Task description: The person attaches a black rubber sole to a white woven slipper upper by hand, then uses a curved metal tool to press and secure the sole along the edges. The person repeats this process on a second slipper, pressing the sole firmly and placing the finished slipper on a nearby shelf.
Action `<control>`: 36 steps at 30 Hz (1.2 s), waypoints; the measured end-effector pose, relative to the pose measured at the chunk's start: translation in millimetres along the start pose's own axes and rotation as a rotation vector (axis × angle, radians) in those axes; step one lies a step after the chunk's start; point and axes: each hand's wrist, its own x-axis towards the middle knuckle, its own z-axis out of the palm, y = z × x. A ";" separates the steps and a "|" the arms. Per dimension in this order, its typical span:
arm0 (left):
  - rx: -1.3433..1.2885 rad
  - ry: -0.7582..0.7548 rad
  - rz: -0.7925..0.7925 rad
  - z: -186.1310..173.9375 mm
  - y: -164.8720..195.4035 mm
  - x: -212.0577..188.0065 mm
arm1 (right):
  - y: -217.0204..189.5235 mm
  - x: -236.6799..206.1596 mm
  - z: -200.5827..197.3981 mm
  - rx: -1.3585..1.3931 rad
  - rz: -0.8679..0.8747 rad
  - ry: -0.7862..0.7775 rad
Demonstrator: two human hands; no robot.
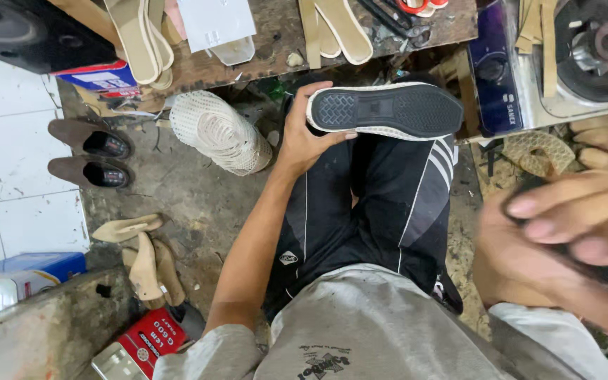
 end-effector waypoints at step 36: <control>0.278 0.032 0.023 3.5 17.2 -5.3 | -18.9 -116.2 -52.1 -0.730 1.260 -0.390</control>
